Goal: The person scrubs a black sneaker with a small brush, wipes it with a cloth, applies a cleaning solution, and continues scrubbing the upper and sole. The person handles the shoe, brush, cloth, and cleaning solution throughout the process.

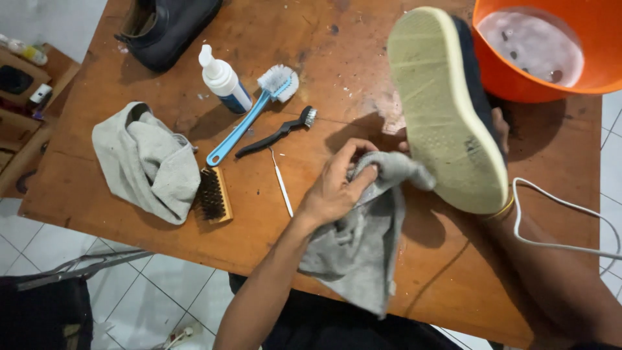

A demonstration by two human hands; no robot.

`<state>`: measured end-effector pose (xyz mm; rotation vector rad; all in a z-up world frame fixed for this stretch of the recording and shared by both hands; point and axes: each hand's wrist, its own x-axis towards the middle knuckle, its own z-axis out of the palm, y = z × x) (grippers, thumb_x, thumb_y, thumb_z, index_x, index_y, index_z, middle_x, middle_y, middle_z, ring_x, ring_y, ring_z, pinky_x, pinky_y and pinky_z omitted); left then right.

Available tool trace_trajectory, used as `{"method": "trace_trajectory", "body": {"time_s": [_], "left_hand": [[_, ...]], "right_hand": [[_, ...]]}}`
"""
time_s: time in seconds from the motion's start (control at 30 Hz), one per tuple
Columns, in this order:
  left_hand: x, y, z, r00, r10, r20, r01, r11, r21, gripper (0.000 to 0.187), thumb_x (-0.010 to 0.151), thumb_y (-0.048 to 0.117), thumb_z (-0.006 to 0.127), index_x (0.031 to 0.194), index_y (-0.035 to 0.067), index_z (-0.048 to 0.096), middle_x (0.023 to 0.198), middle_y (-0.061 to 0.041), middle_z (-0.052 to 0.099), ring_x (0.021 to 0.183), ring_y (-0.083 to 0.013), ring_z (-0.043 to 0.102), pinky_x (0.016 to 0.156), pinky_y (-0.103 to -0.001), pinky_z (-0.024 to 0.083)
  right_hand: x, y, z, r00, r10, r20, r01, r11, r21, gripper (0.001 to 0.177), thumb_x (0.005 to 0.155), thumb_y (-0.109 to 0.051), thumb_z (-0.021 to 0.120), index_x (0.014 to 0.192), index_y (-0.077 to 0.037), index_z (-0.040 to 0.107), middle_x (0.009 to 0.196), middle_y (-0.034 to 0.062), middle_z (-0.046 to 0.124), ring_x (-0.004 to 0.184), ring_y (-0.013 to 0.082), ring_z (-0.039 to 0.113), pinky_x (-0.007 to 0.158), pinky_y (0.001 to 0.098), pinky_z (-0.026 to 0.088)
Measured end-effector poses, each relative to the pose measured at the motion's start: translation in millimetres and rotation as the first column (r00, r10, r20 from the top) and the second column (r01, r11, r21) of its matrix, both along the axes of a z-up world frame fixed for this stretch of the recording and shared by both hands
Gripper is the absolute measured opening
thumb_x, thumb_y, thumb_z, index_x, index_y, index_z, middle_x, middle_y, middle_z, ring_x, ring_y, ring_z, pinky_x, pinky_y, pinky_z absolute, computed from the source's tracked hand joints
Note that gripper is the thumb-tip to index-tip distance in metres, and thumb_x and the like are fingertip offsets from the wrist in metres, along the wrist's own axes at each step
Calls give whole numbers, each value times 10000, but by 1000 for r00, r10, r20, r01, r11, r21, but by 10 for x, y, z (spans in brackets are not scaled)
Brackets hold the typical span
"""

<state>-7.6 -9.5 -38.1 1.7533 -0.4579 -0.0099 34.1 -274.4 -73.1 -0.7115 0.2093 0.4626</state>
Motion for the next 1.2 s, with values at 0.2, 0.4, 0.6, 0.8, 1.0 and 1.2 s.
{"method": "trace_trajectory", "body": {"time_s": [0.2,0.4,0.6,0.8,1.0,1.2], "left_hand": [[-136,-239,-142,922,79,-379,-89,996,-10,253,997,301,454,1241,241,421,1122,-125,658,1101,-367,672,968,-523,512],[-151,-27,350,999,44,-15,-38,960,277,578,865,13,421,1414,177,497,1245,-190,555,1021,-493,670,891,-611,586],[-230,126,552,999,-28,46,6,904,427,489,963,337,539,1316,2,587,1292,-237,461,1141,-519,599,901,-608,553],[-579,8,508,912,-172,-372,410,398,821,1543,626,643,1001,1640,282,-104,1697,-188,-161,1526,-462,-82,1179,-654,77],[-784,-371,133,962,-136,238,-67,726,684,579,872,377,771,1335,121,535,1385,-252,462,1118,-430,564,677,-556,567],[-898,-883,17,913,-214,347,-99,709,698,425,827,483,757,1042,138,629,939,-86,627,618,-284,677,436,-434,505]], "right_hand": [[115,84,147,996,72,43,-76,993,92,838,819,-467,708,1446,41,483,1300,304,602,1130,410,652,988,500,535],[207,203,309,988,119,95,-134,975,176,879,846,-472,708,1477,74,432,1355,324,565,1179,426,627,1028,514,509],[224,342,465,973,177,147,-210,944,256,923,874,-478,708,1509,105,381,1410,345,527,1228,441,601,1068,527,482],[102,366,629,955,211,210,-273,900,339,968,901,-483,708,1541,136,328,1465,365,488,1278,456,575,1108,540,455],[-22,338,733,927,184,327,-232,966,116,1067,844,-608,712,1561,96,355,1515,296,485,1297,386,575,1078,515,498],[146,486,821,968,199,155,-196,980,-38,785,778,-287,744,1417,111,521,1287,331,638,1115,458,662,1017,531,528]]}}
